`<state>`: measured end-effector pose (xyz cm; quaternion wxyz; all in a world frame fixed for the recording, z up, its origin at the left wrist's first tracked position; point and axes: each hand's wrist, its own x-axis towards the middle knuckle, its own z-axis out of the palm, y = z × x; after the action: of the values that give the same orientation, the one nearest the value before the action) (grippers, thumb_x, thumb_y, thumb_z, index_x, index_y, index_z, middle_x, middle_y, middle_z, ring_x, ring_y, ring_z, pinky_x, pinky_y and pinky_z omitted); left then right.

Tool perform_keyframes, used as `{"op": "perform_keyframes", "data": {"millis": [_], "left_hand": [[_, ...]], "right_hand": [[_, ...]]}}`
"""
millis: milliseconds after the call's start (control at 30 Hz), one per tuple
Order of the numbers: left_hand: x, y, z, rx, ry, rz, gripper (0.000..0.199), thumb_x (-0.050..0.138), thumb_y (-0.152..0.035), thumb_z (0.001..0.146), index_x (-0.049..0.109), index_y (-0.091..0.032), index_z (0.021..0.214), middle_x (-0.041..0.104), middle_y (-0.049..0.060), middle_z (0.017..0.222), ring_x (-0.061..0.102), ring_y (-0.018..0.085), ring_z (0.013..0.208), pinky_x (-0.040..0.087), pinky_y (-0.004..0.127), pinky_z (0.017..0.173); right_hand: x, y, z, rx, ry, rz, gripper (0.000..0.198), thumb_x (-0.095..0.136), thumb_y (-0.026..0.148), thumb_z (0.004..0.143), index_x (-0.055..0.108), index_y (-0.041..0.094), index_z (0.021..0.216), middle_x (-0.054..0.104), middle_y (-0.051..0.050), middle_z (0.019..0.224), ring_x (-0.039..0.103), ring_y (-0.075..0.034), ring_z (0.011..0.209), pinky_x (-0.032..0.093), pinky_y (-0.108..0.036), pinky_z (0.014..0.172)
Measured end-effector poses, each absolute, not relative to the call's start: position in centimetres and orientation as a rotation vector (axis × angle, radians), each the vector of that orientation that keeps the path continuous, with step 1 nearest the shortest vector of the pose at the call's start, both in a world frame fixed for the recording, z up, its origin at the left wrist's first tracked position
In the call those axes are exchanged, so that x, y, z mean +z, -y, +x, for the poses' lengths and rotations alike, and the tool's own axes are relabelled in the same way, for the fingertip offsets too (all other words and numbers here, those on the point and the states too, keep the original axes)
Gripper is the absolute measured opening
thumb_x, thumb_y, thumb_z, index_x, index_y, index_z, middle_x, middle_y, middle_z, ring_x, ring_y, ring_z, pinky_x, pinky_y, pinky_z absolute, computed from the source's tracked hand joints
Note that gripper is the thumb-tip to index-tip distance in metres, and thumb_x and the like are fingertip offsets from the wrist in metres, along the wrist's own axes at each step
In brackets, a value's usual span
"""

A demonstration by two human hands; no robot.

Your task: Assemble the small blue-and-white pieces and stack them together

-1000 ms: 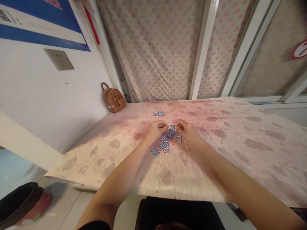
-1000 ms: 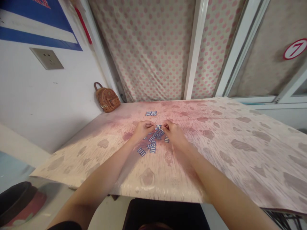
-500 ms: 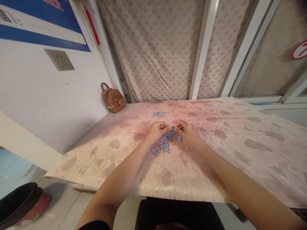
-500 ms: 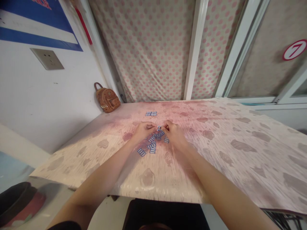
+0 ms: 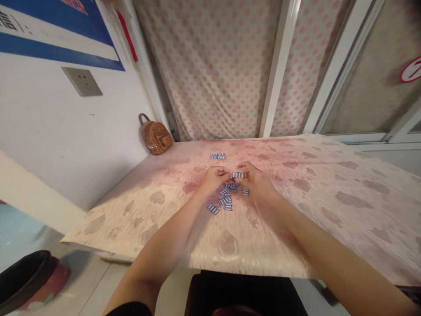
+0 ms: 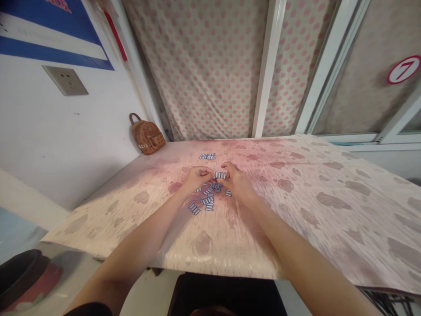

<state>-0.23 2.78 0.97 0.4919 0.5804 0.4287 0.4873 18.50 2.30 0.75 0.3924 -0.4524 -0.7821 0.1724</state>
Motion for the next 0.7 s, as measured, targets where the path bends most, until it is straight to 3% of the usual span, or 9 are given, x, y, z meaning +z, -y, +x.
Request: {"op": "perform_keyframes", "data": {"millis": [67,167,300,467,600,700], "left_hand": [[1.2,-2.8,-0.4,1.179,-1.046,1.377,0.009,0.075,-0.016,0.077,0.069,-0.011,0.073,0.070,0.003,0.063,0.066,0.012,0.057,0.053,0.022,0.061],[1.4,-2.7,-0.5,1.168,-1.048,1.333,0.007,0.073,-0.014,0.078,0.070,-0.010,0.073,0.071,0.003,0.063,0.066,0.011,0.057,0.053,0.021,0.060],[1.6,-2.5,-0.4,1.162,-1.035,1.285,0.006,0.072,-0.013,0.078,0.070,-0.010,0.073,0.072,0.003,0.064,0.066,0.011,0.058,0.054,0.021,0.062],[1.6,-2.7,-0.5,1.208,-1.128,1.267,0.007,0.069,-0.009,0.079,0.069,-0.011,0.073,0.070,0.002,0.062,0.065,0.010,0.056,0.053,0.020,0.060],[1.1,-3.2,-1.1,1.258,-1.212,1.305,0.013,0.066,-0.006,0.080,0.068,-0.011,0.069,0.069,0.001,0.061,0.064,0.010,0.054,0.051,0.019,0.057],[0.8,-3.4,-1.3,1.258,-1.234,1.339,0.012,0.068,-0.007,0.079,0.068,-0.012,0.069,0.070,0.001,0.062,0.065,0.011,0.054,0.051,0.019,0.057]], "right_hand": [[0.6,-2.4,18.6,0.382,2.059,-1.133,0.040,0.066,0.023,0.083,0.058,0.023,0.122,0.059,-0.001,0.088,0.057,-0.018,0.073,0.041,-0.028,0.066],[0.4,-2.7,18.6,0.327,2.118,-1.086,0.031,0.062,0.020,0.086,0.062,0.023,0.117,0.059,-0.004,0.094,0.058,-0.018,0.076,0.042,-0.028,0.068],[0.4,-2.7,18.6,0.345,2.113,-1.011,0.023,0.059,0.020,0.088,0.066,0.022,0.110,0.061,-0.004,0.096,0.059,-0.018,0.078,0.043,-0.028,0.070],[0.6,-3.1,19.2,0.435,2.085,-1.134,0.032,0.060,0.024,0.087,0.062,0.019,0.119,0.064,-0.004,0.090,0.059,-0.018,0.074,0.043,-0.028,0.068],[0.3,-3.9,20.2,0.466,2.219,-1.316,0.007,0.061,0.021,0.085,0.065,0.017,0.089,0.066,-0.004,0.085,0.061,-0.018,0.076,0.041,-0.028,0.067],[-0.2,-4.2,20.5,0.462,2.367,-1.354,0.009,0.071,0.021,0.076,0.064,0.019,0.081,0.067,-0.006,0.087,0.061,-0.020,0.078,0.041,-0.029,0.066]]}}
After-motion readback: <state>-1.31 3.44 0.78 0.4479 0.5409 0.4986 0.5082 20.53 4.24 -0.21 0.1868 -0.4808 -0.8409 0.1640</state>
